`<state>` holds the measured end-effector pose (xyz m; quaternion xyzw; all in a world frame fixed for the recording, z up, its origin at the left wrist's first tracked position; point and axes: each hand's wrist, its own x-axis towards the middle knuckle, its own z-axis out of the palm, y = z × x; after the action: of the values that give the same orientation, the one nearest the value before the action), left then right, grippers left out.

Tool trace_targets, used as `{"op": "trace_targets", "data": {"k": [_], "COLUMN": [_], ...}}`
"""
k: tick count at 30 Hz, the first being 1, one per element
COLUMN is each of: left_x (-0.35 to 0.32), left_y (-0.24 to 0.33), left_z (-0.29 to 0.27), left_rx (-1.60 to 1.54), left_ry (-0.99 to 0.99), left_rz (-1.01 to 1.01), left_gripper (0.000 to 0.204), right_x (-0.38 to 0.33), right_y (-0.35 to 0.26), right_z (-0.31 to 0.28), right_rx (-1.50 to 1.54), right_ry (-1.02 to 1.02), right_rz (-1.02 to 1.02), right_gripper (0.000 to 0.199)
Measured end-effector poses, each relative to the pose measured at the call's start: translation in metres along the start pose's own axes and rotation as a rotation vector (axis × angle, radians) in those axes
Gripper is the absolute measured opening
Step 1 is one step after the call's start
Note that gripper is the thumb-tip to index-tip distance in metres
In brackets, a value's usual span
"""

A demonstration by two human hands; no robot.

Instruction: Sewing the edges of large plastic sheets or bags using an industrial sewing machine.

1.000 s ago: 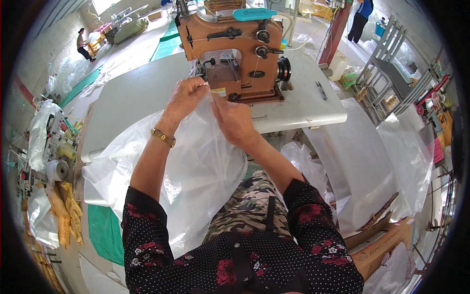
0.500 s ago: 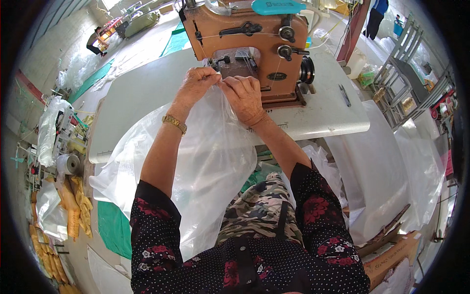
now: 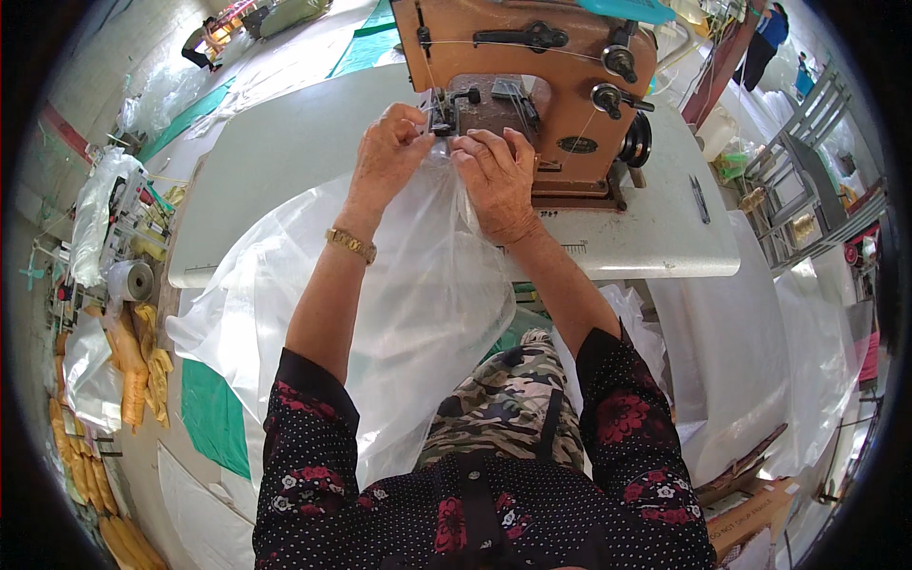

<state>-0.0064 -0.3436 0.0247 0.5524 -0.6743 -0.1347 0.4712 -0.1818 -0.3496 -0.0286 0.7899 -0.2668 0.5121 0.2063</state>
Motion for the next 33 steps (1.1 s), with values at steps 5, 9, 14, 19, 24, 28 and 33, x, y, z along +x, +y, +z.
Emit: {"op": "trace_targets", "data": {"k": [5,9,14,19,24,28,33], "left_x": [0.010,0.016,0.021,0.024,0.027,0.028,0.027], "left_y": [-0.013,-0.020,-0.026,-0.031,-0.034,-0.036,-0.035], "left_z": [0.005,0.008,0.011,0.014,0.015,0.016,0.017], "left_rx": [-0.261,-0.366,-0.433,-0.353,-0.330,-0.365,-0.393], "left_ry": [-0.025,0.008,0.006,0.022,0.015,0.011,0.007], "left_rz": [-0.058,-0.110,-0.122,-0.128,-0.140,-0.143,-0.156], "left_gripper": [0.009,0.007,0.006,0.007,0.006,0.005,0.005], "right_x": [0.004,0.005,0.003,0.002,0.003,0.002,0.002], "right_y": [-0.005,-0.008,-0.006,-0.004,-0.005,-0.005,-0.004], "right_z": [0.006,0.018,0.025,0.023,0.023,0.023,0.023], "right_rx": [-0.027,-0.077,-0.104,-0.099,-0.103,-0.048,-0.043], "right_ry": [-0.059,-0.010,0.030,0.027,0.072,0.077,0.066], "right_rz": [0.027,0.069,0.094,0.072,0.055,0.063,0.066], "right_gripper": [0.026,0.026,0.028,0.028,0.027,0.025,0.024]}}
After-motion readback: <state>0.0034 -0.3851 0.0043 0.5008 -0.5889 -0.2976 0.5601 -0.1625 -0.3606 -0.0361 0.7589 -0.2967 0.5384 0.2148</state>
